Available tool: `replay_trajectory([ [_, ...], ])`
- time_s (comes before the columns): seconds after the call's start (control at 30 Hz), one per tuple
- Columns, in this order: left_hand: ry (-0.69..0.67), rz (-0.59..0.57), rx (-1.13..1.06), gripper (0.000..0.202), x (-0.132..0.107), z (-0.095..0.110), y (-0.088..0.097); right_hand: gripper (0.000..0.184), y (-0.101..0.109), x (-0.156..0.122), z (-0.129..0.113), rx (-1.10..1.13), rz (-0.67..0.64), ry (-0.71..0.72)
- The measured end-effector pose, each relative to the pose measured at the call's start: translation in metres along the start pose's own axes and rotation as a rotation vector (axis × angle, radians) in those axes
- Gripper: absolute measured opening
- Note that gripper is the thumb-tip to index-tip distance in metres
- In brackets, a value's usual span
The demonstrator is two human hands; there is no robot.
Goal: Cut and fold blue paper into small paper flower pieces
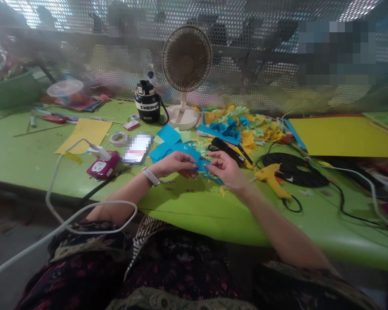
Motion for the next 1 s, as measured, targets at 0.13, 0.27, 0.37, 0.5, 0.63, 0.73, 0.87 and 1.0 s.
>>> replay_trajectory([
  [0.13, 0.011, 0.063, 0.03, 0.025, 0.001, -0.001, 0.007, 0.054, 0.002, 0.0, 0.0, -0.006, 0.018, 0.013],
  [0.27, -0.006, 0.085, 0.024, 0.024, 0.0, 0.003, 0.009, 0.051, 0.004, 0.001, 0.002, 0.007, 0.032, 0.012],
  [0.37, -0.011, 0.095, 0.028, 0.021, -0.001, 0.006, 0.01, 0.049, 0.006, 0.003, 0.006, 0.027, 0.031, 0.019],
  [0.5, -0.022, 0.117, 0.05, 0.021, -0.002, 0.008, 0.015, 0.044, 0.011, 0.01, 0.016, 0.01, 0.016, 0.009],
  [0.63, -0.024, 0.137, 0.07, 0.02, 0.0, 0.008, 0.028, 0.036, 0.045, 0.02, 0.008, -0.098, 0.172, 0.116],
  [0.73, -0.023, 0.152, 0.076, 0.021, 0.002, 0.007, 0.038, 0.029, 0.077, 0.027, -0.01, -0.356, 0.344, 0.252],
  [0.87, 0.005, 0.152, 0.065, 0.024, 0.004, 0.006, 0.044, 0.045, 0.094, 0.047, -0.007, -0.786, 0.358, 0.196],
  [1.0, 0.058, 0.153, 0.047, 0.023, -0.005, -0.001, 0.049, 0.04, 0.096, 0.064, 0.019, -0.96, 0.211, -0.017],
])
Point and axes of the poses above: each hand's wrist, its own x-axis towards the middle knuckle, its own y-axis out of the back of the hand, z = x × y, the point moved 10 cm from there along x, towards the middle knuckle, and after that the axes turned 10 degrees about x, right-handed, at the moved point
